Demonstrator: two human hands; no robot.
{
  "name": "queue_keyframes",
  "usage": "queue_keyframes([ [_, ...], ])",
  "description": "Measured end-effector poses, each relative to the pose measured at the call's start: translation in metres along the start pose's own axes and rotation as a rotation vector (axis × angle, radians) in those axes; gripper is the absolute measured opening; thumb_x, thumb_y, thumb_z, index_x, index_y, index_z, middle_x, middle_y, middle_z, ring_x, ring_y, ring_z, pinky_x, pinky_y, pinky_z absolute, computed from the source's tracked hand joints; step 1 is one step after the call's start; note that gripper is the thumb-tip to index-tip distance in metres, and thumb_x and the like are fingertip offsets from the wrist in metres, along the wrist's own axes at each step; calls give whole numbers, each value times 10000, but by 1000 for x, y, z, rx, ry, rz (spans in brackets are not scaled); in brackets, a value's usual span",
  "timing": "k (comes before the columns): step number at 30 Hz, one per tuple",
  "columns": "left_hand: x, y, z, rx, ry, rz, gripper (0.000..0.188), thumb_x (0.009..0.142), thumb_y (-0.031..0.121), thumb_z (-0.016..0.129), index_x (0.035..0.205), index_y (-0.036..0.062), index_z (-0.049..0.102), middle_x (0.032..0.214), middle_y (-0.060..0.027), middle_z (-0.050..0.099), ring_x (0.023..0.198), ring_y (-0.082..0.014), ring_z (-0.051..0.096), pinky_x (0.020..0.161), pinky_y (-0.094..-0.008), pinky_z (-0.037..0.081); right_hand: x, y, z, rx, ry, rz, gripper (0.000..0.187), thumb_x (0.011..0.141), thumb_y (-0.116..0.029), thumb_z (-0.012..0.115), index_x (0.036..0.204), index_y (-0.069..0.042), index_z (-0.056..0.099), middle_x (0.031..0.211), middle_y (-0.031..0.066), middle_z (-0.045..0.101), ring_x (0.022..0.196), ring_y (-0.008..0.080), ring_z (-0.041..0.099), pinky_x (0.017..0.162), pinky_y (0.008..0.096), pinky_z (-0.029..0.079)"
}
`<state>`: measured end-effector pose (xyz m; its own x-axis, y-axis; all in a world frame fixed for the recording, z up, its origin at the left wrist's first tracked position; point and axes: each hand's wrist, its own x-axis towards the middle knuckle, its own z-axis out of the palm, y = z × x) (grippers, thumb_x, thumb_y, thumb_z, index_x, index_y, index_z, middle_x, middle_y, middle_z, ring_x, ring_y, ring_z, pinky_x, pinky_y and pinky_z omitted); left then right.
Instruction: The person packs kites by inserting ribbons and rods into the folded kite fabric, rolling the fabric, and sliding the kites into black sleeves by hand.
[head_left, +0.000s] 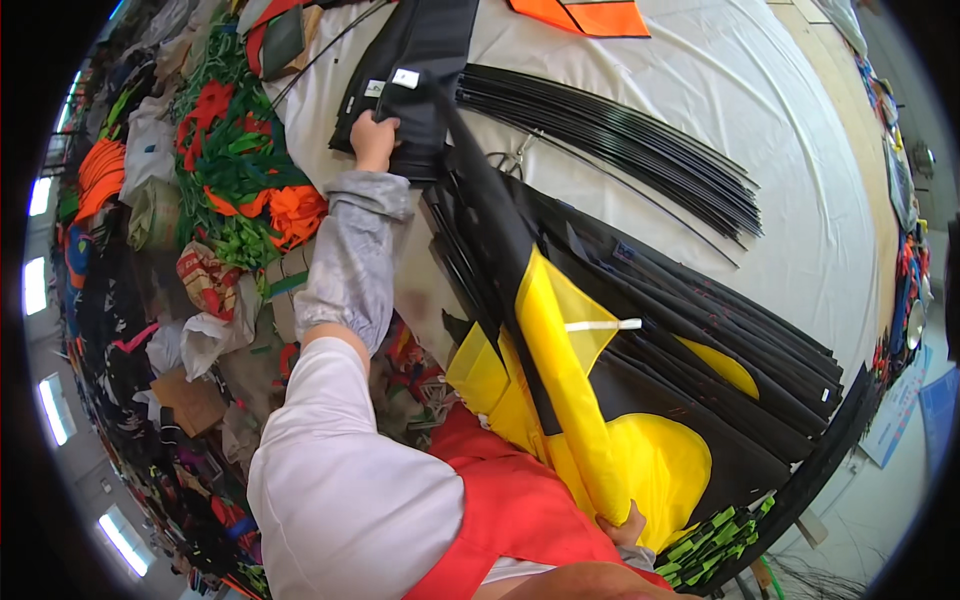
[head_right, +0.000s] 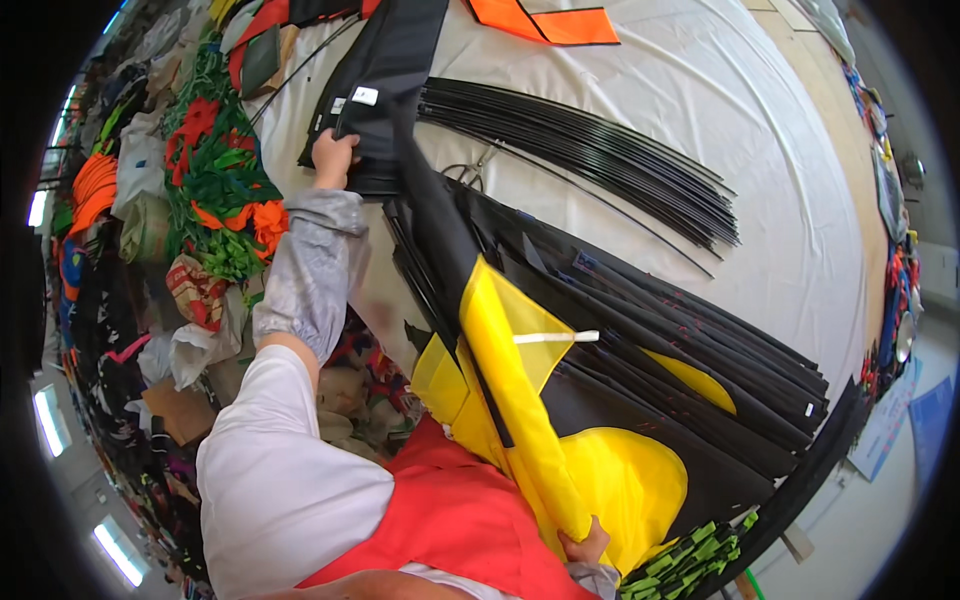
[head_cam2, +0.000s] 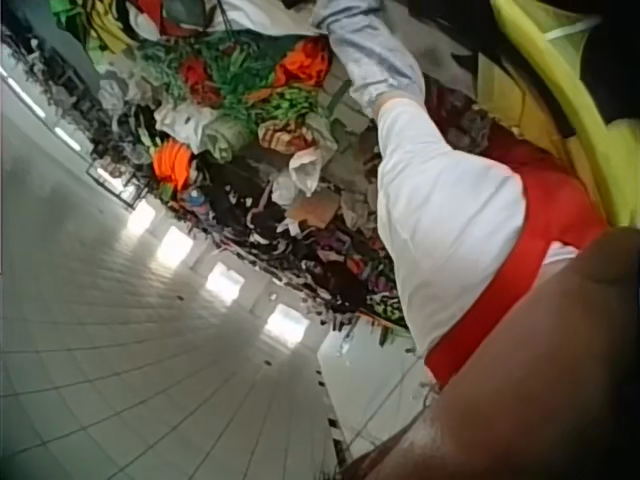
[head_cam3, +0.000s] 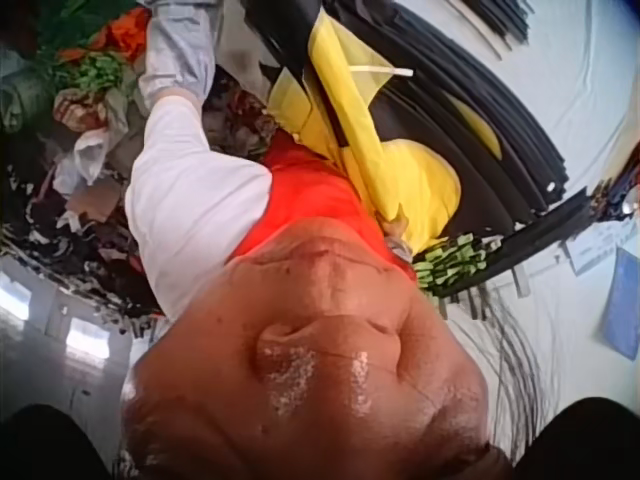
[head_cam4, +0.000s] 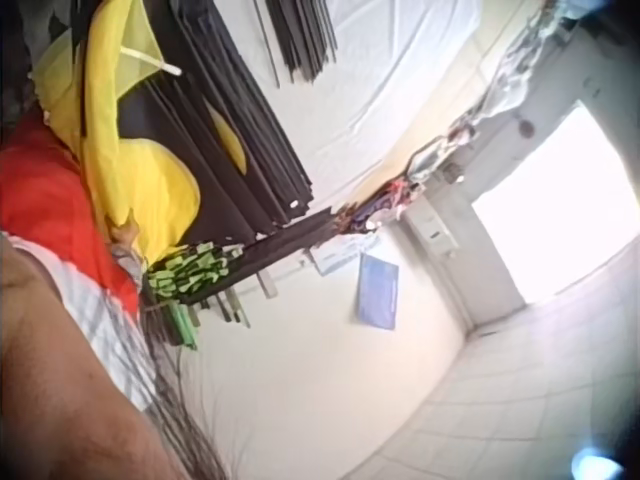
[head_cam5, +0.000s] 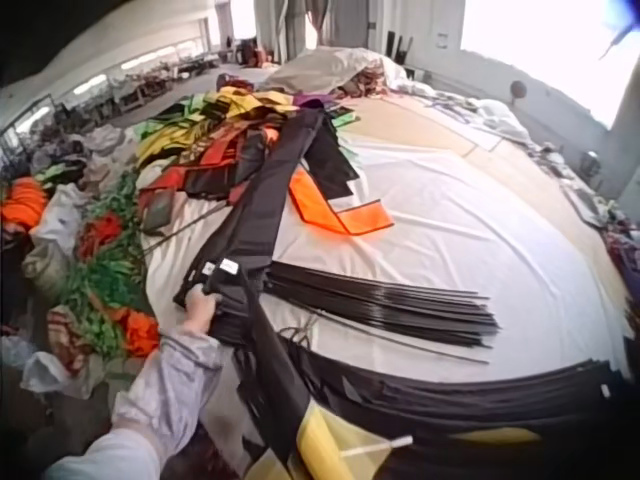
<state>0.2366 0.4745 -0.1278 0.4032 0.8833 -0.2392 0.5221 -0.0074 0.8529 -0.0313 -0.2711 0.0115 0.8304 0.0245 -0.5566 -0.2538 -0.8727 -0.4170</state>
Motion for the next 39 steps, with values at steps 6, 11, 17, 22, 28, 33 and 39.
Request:
queue_keyframes([
  [6,19,38,-11,-660,-307,204,613,866,-107,480,1460,37,433,1128,-121,625,832,-202,652,709,-333,575,-35,16,-3,-183,50,-82,457,554,-343,866,831,-61,636,740,191,682,709,386,688,632,438,548],
  [11,-20,59,14,-564,33,65,322,918,37,552,1223,6,649,1020,-114,679,808,-188,660,661,-331,551,-71,40,-7,-283,282,-170,419,545,-313,860,800,-73,629,670,178,651,630,398,651,584,458,528],
  [17,-115,55,47,-212,301,733,267,936,115,562,1171,57,674,955,-218,701,904,-398,667,825,-428,511,-112,42,-17,-272,321,-94,419,571,-265,856,877,-49,668,721,202,669,681,375,682,622,452,536],
  [22,-235,19,52,41,-74,866,668,916,72,547,1520,97,262,891,-281,671,790,-458,652,708,-496,508,-100,-30,-38,481,-346,149,499,658,-142,810,1118,1,680,950,155,728,876,258,706,782,380,544],
  [28,-388,-15,44,324,-447,742,815,890,45,576,1560,70,113,804,-284,644,719,-445,647,636,-507,494,-9,-96,-2,515,-523,-2,360,702,-166,709,1010,20,713,924,103,725,865,233,672,783,349,514],
  [33,-531,-64,-14,-37,-814,776,851,860,10,587,1563,44,109,926,-208,681,808,-359,678,728,-416,534,53,-142,21,448,-99,-71,379,647,-215,799,950,0,725,858,164,723,788,256,690,740,356,530],
  [39,-516,-3,12,-1055,-1050,-657,365,905,246,636,1174,3,589,1025,-160,687,912,-298,679,918,-445,536,23,-96,23,328,-325,-321,841,634,-307,843,1339,-3,501,1148,196,664,1086,320,633,910,390,487],
])
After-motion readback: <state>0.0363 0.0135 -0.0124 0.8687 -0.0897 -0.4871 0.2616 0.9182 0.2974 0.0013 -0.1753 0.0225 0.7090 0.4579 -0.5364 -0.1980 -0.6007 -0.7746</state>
